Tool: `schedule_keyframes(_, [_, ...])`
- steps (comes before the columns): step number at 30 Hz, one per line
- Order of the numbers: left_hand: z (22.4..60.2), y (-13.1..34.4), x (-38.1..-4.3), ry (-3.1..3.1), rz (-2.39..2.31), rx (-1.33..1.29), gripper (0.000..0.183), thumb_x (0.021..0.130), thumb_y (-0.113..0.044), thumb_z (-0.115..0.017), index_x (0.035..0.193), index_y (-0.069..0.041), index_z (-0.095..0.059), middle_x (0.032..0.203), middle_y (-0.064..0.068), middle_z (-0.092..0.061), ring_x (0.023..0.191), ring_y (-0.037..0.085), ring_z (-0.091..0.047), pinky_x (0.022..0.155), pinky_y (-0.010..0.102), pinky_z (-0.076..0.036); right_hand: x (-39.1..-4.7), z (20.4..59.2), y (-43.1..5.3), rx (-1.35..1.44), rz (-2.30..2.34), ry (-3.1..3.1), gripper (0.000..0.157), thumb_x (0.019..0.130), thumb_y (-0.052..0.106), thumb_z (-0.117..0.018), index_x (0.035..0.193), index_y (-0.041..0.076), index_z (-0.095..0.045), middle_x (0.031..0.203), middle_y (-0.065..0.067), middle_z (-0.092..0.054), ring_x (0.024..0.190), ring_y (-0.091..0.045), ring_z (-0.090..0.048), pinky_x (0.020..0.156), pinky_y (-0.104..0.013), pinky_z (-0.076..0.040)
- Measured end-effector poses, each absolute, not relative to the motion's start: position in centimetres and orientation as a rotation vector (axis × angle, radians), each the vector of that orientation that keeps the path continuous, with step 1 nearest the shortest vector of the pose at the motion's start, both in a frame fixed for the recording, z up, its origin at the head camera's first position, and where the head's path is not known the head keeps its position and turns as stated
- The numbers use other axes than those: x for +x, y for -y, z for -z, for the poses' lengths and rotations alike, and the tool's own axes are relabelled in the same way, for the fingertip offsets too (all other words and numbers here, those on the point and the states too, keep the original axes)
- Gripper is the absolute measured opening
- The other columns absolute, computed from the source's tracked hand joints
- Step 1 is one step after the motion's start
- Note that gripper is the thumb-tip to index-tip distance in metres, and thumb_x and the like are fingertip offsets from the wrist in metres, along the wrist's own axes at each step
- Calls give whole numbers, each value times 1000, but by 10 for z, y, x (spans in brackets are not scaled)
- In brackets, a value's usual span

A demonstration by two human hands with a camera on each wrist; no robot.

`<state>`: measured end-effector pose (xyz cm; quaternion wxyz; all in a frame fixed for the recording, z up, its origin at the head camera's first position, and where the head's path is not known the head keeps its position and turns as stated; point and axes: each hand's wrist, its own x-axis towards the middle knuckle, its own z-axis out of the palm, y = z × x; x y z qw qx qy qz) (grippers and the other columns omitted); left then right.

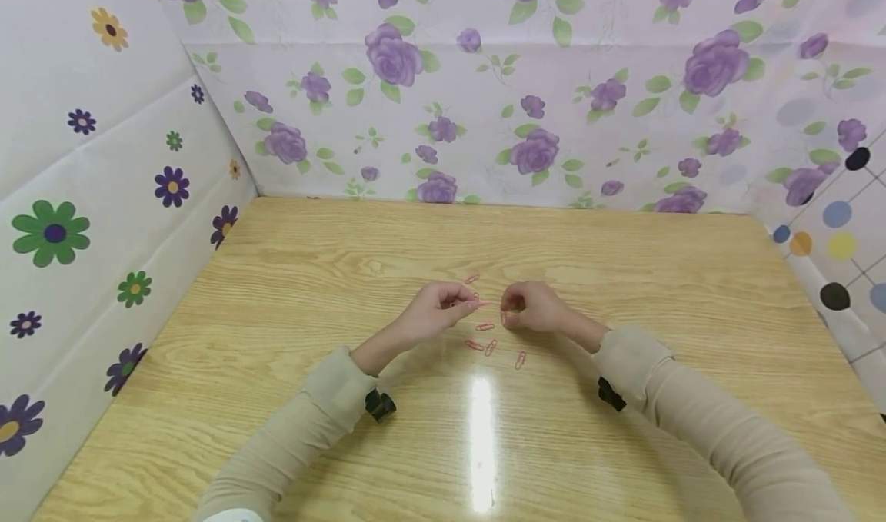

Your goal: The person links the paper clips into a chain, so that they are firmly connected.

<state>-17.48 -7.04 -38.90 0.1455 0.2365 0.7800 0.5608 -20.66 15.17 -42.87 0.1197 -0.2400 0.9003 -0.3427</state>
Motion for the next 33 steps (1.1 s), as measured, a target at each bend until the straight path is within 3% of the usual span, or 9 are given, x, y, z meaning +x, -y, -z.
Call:
schedule_keyframes(12, [388, 75, -176, -2245, -1596, 625, 21, 91, -9, -55, 99, 9, -61, 70, -2, -52, 56, 8, -40, 50, 20, -35, -202, 429, -140, -759, 1057, -2641, 15, 71, -2, -70, 79, 4, -59, 72, -1, -58, 68, -13, -53, 64, -27, -44])
schedule_keyframes(18, [368, 75, -166, -2253, -1582, 630, 17, 91, -5, -53, 96, 9, -62, 67, -3, -50, 55, 8, -40, 51, 19, -35, -203, 430, -136, -861, 1082, -2633, 16, 69, -8, -65, 82, 1, -59, 66, -2, -59, 62, -10, -54, 60, -25, -45])
schedule_keyframes(26, [361, 74, -162, -2251, -1588, 636, 16, 90, -3, -53, 94, 10, -62, 64, -3, -48, 55, 7, -40, 50, 19, -35, -201, 428, -147, -838, 1065, -2619, 6, 83, 3, -62, 85, 4, -69, 81, -2, -65, 69, -11, -53, 63, -26, -45])
schedule_keyframes(33, [362, 73, -162, -2248, -1583, 642, 15, 90, -3, -53, 94, 10, -61, 64, -1, -47, 56, 8, -40, 51, 19, -34, -197, 422, -159, -833, 1115, -2603, 10, 86, 8, -63, 89, 3, -70, 89, -6, -67, 83, -19, -61, 74, -34, -49])
